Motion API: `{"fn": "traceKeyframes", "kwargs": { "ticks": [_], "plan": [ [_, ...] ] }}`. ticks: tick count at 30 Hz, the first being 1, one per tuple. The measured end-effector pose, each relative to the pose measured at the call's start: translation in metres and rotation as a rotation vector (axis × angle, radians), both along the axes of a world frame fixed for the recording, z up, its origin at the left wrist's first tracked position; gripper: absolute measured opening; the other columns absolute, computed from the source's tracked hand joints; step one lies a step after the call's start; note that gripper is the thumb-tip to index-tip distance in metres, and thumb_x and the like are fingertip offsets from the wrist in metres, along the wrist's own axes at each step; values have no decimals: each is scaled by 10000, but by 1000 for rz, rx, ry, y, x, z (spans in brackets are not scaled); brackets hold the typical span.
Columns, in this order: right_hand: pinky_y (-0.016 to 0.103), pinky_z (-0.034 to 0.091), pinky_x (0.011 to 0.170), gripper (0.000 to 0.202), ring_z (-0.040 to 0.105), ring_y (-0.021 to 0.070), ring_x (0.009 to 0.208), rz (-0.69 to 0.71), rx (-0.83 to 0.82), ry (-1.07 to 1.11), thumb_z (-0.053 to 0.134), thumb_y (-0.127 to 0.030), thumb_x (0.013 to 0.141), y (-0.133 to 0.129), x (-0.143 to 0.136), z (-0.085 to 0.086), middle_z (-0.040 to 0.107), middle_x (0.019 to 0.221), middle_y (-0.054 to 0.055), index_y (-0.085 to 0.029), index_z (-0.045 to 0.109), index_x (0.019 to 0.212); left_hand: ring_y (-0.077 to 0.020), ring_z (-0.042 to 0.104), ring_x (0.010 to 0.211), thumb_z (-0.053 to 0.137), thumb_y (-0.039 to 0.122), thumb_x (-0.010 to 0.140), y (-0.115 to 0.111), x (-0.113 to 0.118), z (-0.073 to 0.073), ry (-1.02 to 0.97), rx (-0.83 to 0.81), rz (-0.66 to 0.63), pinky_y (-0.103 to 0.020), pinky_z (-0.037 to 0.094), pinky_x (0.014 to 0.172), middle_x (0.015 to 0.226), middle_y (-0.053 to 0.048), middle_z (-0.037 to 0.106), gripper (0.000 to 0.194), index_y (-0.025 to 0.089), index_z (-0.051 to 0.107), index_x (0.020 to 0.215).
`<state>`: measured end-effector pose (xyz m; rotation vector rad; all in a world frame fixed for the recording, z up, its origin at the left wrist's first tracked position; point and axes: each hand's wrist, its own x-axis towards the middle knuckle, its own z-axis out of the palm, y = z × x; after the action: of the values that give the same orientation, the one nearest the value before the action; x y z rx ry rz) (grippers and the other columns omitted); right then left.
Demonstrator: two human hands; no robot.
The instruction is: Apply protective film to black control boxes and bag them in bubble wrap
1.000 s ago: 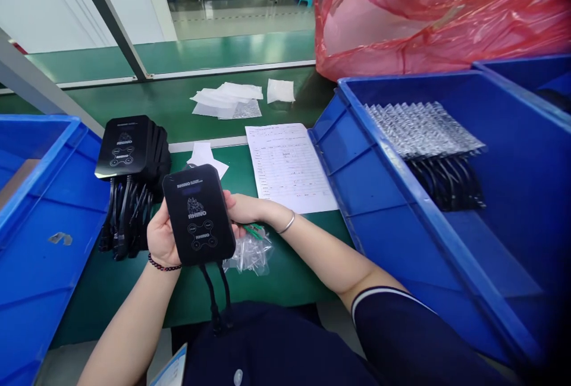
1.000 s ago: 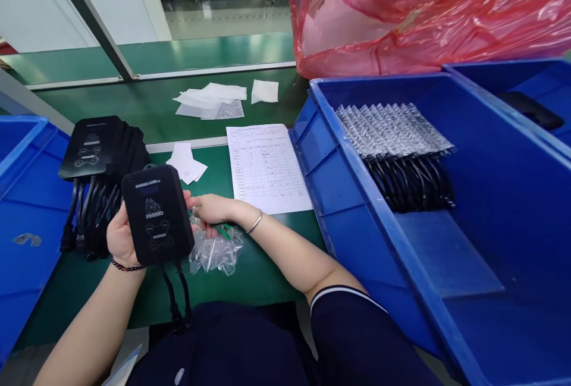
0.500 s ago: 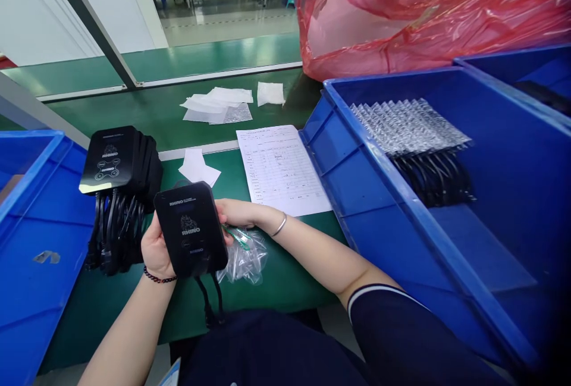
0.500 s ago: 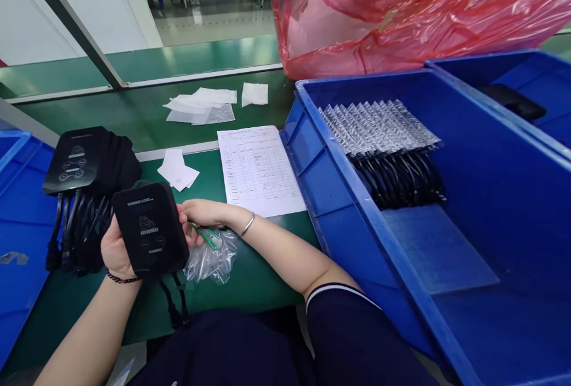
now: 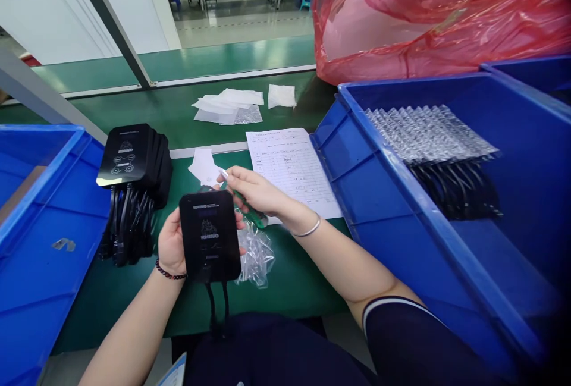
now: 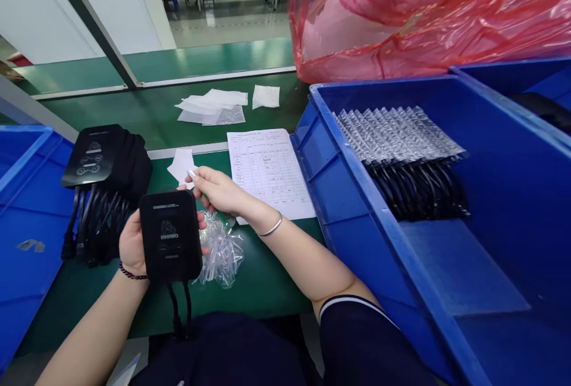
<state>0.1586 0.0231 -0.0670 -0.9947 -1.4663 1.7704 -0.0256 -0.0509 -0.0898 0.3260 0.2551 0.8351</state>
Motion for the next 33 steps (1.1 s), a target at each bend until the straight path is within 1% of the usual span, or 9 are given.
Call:
{"fn": "traceKeyframes", "kwargs": {
  "ticks": [2, 5, 10, 14, 17, 20, 22, 26, 33],
  "plan": [
    [139, 354, 357, 189, 418, 43, 425, -51, 70, 11, 406, -325, 981, 0, 5, 7, 515, 654, -56, -182, 528, 998, -371, 530, 1218, 256, 541, 924, 0, 3, 2, -12, -8, -36, -659, 385, 971, 1291, -215, 581, 639, 172, 493, 1388],
    [150, 383, 390, 146, 459, 56, 454, -108, 148, 21, 416, -313, 978, -2, 5, 9, 523, 666, -59, -197, 482, 1037, -362, 537, 1208, 270, 538, 922, 1, 3, 3, -3, -18, -24, -648, 397, 966, 1285, -211, 585, 628, 172, 511, 1373],
    [228, 486, 628, 104, 574, 96, 698, -161, 347, -30, 464, -284, 944, -6, 0, 8, 590, 862, 1, -191, 505, 924, -355, 549, 1193, 275, 537, 926, 4, -4, 0, 29, -20, 54, -670, 382, 964, 1289, -189, 588, 608, 227, 455, 1417],
    [289, 468, 769, 178, 589, 140, 815, -192, 649, -245, 459, -309, 963, -5, 0, 29, 618, 856, 14, -189, 568, 888, -351, 547, 1202, 253, 651, 915, 8, -9, -5, 16, 5, 88, -662, 351, 1002, 1304, -150, 588, 652, 299, 407, 1442],
    [299, 448, 838, 170, 600, 163, 930, -148, 812, -380, 462, -259, 965, -7, -1, 43, 660, 965, 31, -200, 616, 924, -365, 538, 1211, 244, 733, 882, 10, -10, -8, 83, -30, 99, -643, 332, 1033, 1276, -162, 603, 748, 243, 477, 1395],
    [294, 441, 807, 176, 600, 170, 908, -110, 843, -513, 463, -231, 959, -9, -1, 46, 650, 978, 39, -200, 637, 948, -377, 545, 1196, 224, 711, 900, 12, -10, -7, 163, -94, 102, -630, 354, 1024, 1219, -190, 627, 762, 163, 566, 1304],
    [290, 433, 773, 189, 593, 170, 879, -94, 846, -573, 450, -234, 963, -10, 1, 42, 637, 974, 42, -197, 634, 946, -370, 568, 1166, 223, 703, 905, 12, -9, -6, 173, -97, 119, -624, 382, 1002, 1209, -195, 630, 753, 159, 581, 1283],
    [288, 418, 747, 202, 581, 166, 854, -79, 832, -629, 418, -232, 974, -8, 5, 35, 630, 972, 44, -193, 616, 971, -357, 590, 1136, 254, 682, 916, 12, -8, -5, 168, -77, 148, -631, 407, 970, 1229, -186, 621, 695, 214, 517, 1356],
    [281, 389, 696, 233, 573, 166, 829, -12, 807, -720, 400, -239, 979, -4, 7, 31, 633, 952, 45, -193, 629, 983, -360, 588, 1137, 275, 647, 927, 12, -9, -6, 143, -53, 122, -629, 403, 970, 1249, -193, 608, 678, 228, 413, 1442]
  ]
}}
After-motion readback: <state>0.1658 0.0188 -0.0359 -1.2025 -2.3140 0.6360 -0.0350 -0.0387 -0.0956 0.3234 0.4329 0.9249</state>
